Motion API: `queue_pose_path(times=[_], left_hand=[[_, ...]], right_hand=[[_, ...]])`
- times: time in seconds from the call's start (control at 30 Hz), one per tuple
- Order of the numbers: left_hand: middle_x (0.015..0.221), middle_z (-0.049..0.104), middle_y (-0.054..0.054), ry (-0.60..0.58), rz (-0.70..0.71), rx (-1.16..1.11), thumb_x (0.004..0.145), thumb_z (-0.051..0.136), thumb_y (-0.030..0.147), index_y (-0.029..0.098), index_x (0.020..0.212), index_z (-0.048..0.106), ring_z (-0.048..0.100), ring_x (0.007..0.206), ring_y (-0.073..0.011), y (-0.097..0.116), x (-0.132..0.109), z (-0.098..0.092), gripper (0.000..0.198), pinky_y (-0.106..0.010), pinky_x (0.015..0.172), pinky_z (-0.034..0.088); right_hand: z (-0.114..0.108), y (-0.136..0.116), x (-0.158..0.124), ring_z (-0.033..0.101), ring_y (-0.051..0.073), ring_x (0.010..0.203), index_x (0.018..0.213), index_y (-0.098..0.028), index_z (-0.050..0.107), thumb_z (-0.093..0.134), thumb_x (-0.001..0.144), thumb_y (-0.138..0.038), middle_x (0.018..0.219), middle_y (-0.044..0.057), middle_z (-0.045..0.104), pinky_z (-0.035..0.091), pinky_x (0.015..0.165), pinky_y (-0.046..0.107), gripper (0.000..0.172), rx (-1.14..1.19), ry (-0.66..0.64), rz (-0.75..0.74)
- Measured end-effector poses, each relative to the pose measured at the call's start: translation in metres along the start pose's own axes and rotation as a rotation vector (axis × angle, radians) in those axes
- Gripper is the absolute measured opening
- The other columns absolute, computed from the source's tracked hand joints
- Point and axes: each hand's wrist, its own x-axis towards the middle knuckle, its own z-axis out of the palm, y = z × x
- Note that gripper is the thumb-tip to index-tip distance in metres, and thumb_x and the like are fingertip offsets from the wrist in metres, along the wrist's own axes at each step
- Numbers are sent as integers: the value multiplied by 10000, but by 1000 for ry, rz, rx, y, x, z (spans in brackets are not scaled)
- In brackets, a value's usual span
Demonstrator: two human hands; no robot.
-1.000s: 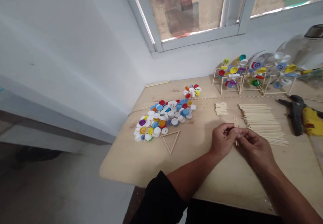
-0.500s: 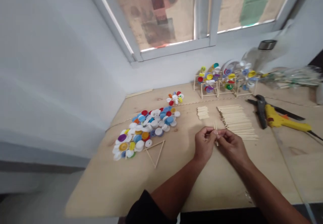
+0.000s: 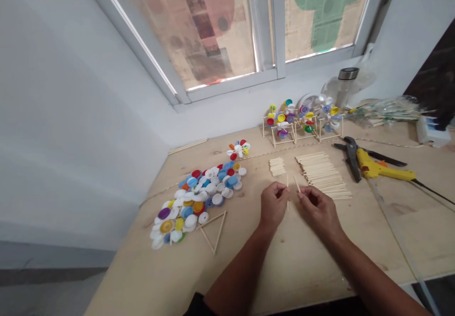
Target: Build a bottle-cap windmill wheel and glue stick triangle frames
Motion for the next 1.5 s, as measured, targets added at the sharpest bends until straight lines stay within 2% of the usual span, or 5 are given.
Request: queue_pose_path(times=[0.1,0.27,0.43,0.87,1.5], left_hand=[[503,554,16,-89,73,294,718,544,219,180,587,568,476,465,-113,6,0,-10,139,-222,505,332],[639,644,-36,-124,159,917,749,536,213,209,668,624,575,615,-183,14,-9,-27,120,-259,565,331],[798,687,-81,-163,131,1185,826,466,254,208,835,631,618,733,-218,12,-14,-30,171,-283,594,346],[763,684,-45,-165,232,1252,839,479,260,195,875,578,634,747,-210,2,-16,-28,124,-324,723,367],[742,681,-47,-183,248,1199,840,474,240,192,881,580,626,747,-208,-6,-13,-33,123,-335,748,357]], right_hand=[[-2,-2,-2,606,181,728,826,-176,657,555,784,-428,789,51,669,456,648,262,275,-151,20,-81],[-3,0,-5,585,165,672,826,-192,653,478,836,-354,767,44,660,422,626,266,238,-474,-16,-214],[-2,3,-8,568,185,720,812,-196,639,457,852,-295,781,55,654,388,662,282,210,-778,-71,-400],[3,-4,-9,509,176,689,750,-183,628,476,863,-268,704,49,590,333,663,286,207,-974,-28,-557],[4,-3,-10,515,171,665,779,-188,645,486,854,-255,709,39,591,355,642,291,189,-981,-28,-533]])
